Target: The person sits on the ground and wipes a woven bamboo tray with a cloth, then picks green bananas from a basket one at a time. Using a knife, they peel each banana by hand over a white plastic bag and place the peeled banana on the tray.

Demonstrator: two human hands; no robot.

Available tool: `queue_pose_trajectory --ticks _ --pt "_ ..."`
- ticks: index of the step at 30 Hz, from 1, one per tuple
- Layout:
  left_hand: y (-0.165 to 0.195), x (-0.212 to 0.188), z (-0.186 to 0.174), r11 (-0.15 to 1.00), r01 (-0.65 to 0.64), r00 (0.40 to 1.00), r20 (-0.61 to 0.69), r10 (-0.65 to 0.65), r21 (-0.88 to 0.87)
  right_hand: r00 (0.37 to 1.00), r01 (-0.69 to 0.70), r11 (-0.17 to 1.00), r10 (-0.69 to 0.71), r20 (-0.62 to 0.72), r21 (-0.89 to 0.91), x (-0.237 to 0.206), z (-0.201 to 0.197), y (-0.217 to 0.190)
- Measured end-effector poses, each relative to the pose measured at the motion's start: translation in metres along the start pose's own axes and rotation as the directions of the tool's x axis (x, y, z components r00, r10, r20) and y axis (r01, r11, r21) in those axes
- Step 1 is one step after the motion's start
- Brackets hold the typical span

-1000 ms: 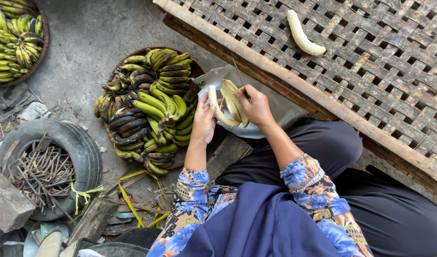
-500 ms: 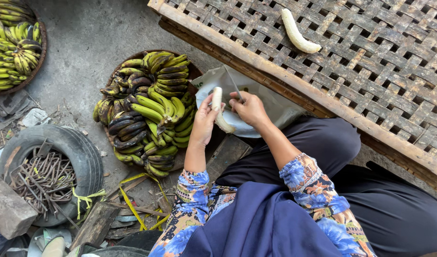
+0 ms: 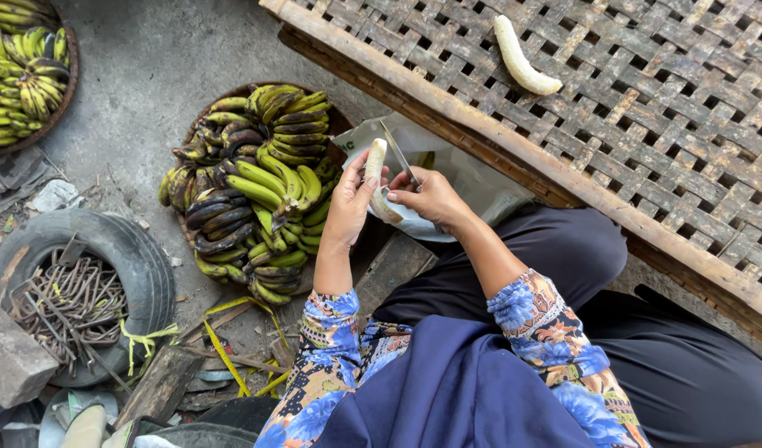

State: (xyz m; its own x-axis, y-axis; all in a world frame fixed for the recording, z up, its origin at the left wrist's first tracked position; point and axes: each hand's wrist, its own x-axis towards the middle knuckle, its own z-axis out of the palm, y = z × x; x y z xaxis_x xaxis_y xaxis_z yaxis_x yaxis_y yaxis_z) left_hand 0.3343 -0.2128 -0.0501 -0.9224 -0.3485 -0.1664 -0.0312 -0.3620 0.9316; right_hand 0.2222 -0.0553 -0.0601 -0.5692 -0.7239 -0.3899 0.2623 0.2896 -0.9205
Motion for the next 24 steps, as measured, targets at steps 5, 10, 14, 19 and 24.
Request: queue_pose_trajectory --ticks 5,10,14,19,24 --pt "0.0 0.0 0.006 1.0 0.008 1.0 0.006 -0.008 -0.008 0.996 0.08 0.997 -0.08 -0.028 0.0 0.003 0.002 0.003" --pt "0.0 0.002 0.01 0.999 -0.021 1.0 0.003 0.021 0.045 0.999 -0.042 0.997 0.042 -0.009 0.062 0.004 0.0 0.002" --pt "-0.006 0.005 0.005 0.998 0.054 0.998 -0.034 -0.056 -0.036 0.998 -0.057 0.996 0.059 -0.023 0.075 0.002 0.0 0.0" --pt "-0.015 0.013 -0.017 0.992 -0.023 0.989 -0.15 0.004 -0.128 0.993 0.03 0.991 -0.015 -0.116 0.127 -0.007 -0.007 -0.009" --pt "-0.018 0.012 -0.046 0.956 -0.084 0.963 -0.27 0.006 -0.28 0.904 0.205 0.902 -0.323 -0.279 -0.38 -0.024 -0.016 -0.024"
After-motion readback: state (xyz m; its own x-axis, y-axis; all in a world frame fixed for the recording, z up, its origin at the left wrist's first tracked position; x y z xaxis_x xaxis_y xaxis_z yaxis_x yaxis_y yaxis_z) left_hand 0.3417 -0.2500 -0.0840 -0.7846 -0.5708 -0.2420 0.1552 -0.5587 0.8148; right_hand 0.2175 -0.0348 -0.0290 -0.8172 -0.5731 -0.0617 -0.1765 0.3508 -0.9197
